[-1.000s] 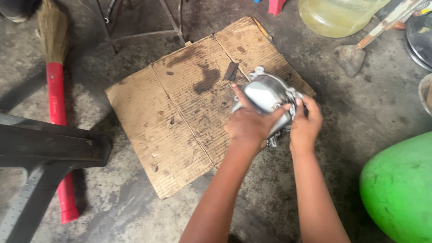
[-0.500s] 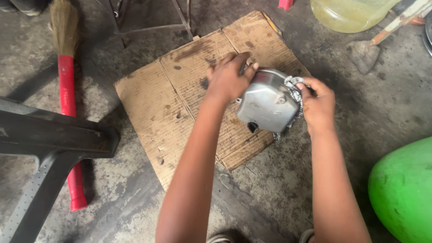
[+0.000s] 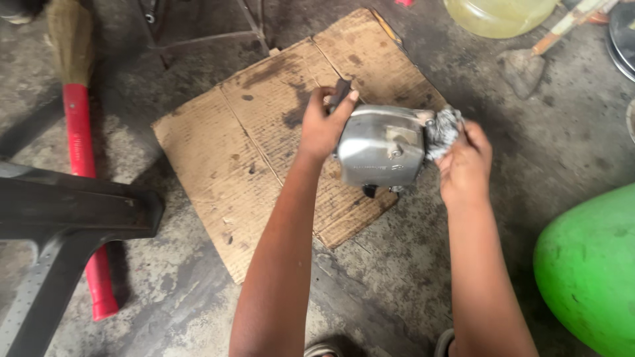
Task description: The person scrubs a silver metal part on a piece of cardboard using a dark abrasive block and a patterned cloth. They repeatedly rub the surface, wipe it with the cloth, and turn the part over to clean different sides.
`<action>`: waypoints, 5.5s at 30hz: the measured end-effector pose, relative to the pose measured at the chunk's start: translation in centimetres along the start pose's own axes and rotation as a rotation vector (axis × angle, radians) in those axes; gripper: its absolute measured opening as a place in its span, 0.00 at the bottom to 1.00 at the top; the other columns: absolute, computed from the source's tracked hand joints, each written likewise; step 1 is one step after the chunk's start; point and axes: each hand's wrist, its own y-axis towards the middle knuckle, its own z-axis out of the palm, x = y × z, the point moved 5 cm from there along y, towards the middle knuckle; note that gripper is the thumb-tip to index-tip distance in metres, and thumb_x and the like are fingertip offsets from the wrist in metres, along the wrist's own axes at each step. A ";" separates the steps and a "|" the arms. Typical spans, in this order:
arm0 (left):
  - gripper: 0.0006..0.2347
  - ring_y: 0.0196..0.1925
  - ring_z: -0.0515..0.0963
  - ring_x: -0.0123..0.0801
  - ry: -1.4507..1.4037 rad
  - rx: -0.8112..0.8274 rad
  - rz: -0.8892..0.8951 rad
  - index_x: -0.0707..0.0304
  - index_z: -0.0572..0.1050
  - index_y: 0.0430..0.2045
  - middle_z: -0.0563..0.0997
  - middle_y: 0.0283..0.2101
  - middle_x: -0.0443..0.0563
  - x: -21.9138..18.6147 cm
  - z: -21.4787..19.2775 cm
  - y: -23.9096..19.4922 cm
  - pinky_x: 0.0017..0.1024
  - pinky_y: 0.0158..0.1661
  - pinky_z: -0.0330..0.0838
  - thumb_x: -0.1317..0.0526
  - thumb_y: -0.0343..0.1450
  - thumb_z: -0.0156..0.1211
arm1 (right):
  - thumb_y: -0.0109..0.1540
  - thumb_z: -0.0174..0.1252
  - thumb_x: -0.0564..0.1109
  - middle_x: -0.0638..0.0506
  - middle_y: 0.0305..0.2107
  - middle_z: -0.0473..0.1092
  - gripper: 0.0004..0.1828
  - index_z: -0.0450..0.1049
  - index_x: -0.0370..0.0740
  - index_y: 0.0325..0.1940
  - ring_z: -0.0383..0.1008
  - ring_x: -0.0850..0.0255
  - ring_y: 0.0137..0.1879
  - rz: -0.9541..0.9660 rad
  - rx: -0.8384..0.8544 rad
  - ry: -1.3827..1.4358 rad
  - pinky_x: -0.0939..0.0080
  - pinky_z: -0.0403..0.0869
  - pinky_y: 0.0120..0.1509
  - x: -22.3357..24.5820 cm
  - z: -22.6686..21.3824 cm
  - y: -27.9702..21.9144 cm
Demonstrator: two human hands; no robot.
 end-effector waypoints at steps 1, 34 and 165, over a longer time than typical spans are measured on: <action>0.30 0.34 0.86 0.43 -0.002 -0.057 0.012 0.70 0.71 0.51 0.83 0.37 0.65 0.5 -0.7 -0.2 0.40 0.38 0.80 0.41 0.66 0.59 | 0.72 0.47 0.35 0.50 0.41 0.75 0.08 0.73 0.36 0.48 0.74 0.63 0.43 0.057 -0.054 0.046 0.61 0.75 0.46 -0.3 0.3 -0.3; 0.28 0.50 0.78 0.46 0.222 -0.211 0.218 0.65 0.68 0.67 0.79 0.48 0.65 -3.2 -4.9 -5.8 0.40 0.54 0.70 0.46 0.81 0.28 | 0.66 0.61 0.32 0.49 0.42 0.73 0.09 0.75 0.35 0.50 0.74 0.62 0.47 -0.439 0.073 -0.734 0.62 0.74 0.50 -1.3 8.0 -10.1; 0.25 0.30 0.84 0.60 0.578 -0.159 0.269 0.68 0.73 0.59 0.82 0.23 0.68 -10.0 3.6 -7.1 0.50 0.38 0.76 0.48 0.75 0.41 | 0.62 0.64 0.33 0.46 0.33 0.76 0.04 0.76 0.35 0.39 0.77 0.58 0.39 -0.419 -0.164 -1.028 0.59 0.73 0.45 2.3 6.9 -3.7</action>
